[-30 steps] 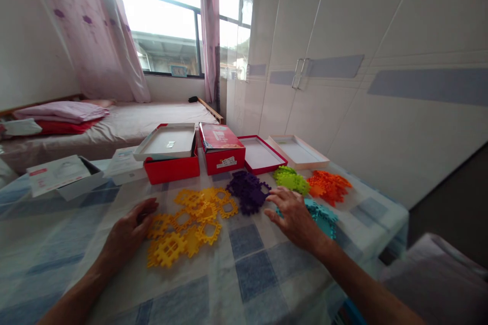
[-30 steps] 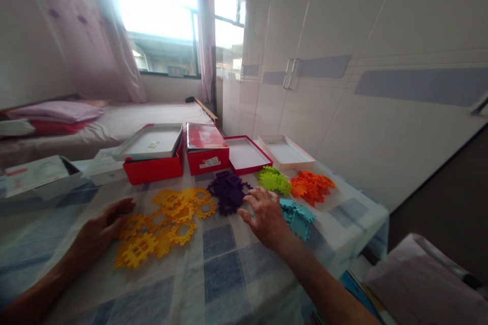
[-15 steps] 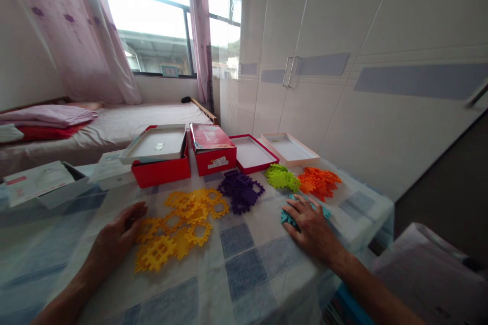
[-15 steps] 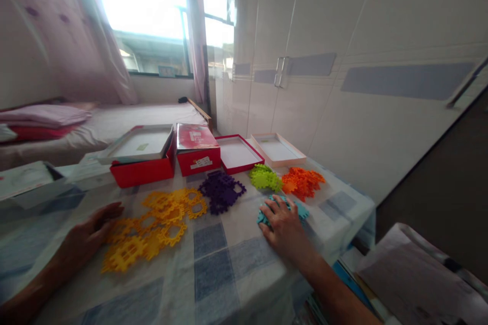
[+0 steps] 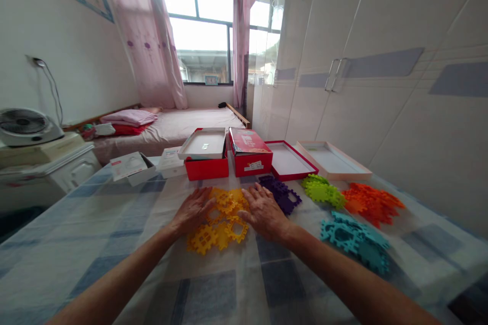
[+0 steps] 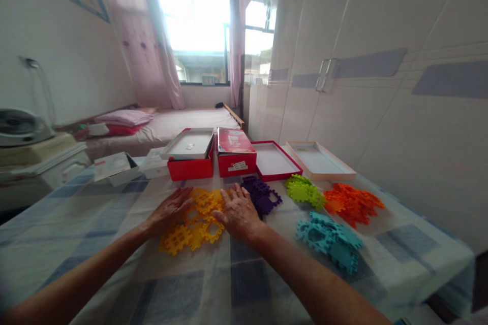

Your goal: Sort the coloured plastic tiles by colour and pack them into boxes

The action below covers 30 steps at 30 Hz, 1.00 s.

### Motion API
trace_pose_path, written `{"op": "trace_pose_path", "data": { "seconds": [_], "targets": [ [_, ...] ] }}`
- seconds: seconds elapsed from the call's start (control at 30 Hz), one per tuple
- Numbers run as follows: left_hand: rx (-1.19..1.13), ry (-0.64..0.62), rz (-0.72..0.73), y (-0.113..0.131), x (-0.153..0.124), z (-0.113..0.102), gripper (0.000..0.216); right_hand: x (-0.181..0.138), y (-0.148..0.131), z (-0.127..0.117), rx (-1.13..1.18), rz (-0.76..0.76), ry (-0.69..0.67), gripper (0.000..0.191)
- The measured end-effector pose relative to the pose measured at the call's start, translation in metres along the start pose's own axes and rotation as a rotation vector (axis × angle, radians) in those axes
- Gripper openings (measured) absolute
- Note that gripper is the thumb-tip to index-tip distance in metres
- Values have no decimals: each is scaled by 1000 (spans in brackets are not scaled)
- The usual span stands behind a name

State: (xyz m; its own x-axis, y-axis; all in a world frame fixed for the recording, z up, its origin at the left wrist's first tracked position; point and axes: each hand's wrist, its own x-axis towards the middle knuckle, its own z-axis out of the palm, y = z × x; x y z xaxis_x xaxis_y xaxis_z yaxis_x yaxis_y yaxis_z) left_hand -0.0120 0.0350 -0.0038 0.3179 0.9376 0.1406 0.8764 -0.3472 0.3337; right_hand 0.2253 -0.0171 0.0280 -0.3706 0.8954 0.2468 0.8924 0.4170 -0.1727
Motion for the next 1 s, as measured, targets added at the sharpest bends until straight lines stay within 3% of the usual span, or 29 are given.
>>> {"op": "trace_pose_path", "data": {
  "seconds": [0.17, 0.33, 0.43, 0.53, 0.7, 0.83, 1.0],
  "targets": [
    [-190, -14, 52, 13, -6, 2, 61, 37, -15, 26, -37, 7, -55, 59],
    [-301, 49, 91, 10, -34, -11, 52, 6, -31, 16, 81, -184, -3, 52],
    [-202, 146, -8, -7, -47, -12, 53, -15, -27, 11, 64, -89, 46, 57],
    [-171, 130, -146, -16, -55, -4, 60, -30, -17, 12, 23, 51, 26, 58],
    [-351, 29, -109, 15, -74, 15, 61, -44, -13, 15, 152, -12, -47, 50],
    [-427, 7, -62, 48, -92, 19, 59, -36, -12, 6, 164, -9, 37, 42],
    [-303, 115, 10, 46, -72, 4, 53, -24, 10, -8, 36, -39, 93, 39]
  ]
}}
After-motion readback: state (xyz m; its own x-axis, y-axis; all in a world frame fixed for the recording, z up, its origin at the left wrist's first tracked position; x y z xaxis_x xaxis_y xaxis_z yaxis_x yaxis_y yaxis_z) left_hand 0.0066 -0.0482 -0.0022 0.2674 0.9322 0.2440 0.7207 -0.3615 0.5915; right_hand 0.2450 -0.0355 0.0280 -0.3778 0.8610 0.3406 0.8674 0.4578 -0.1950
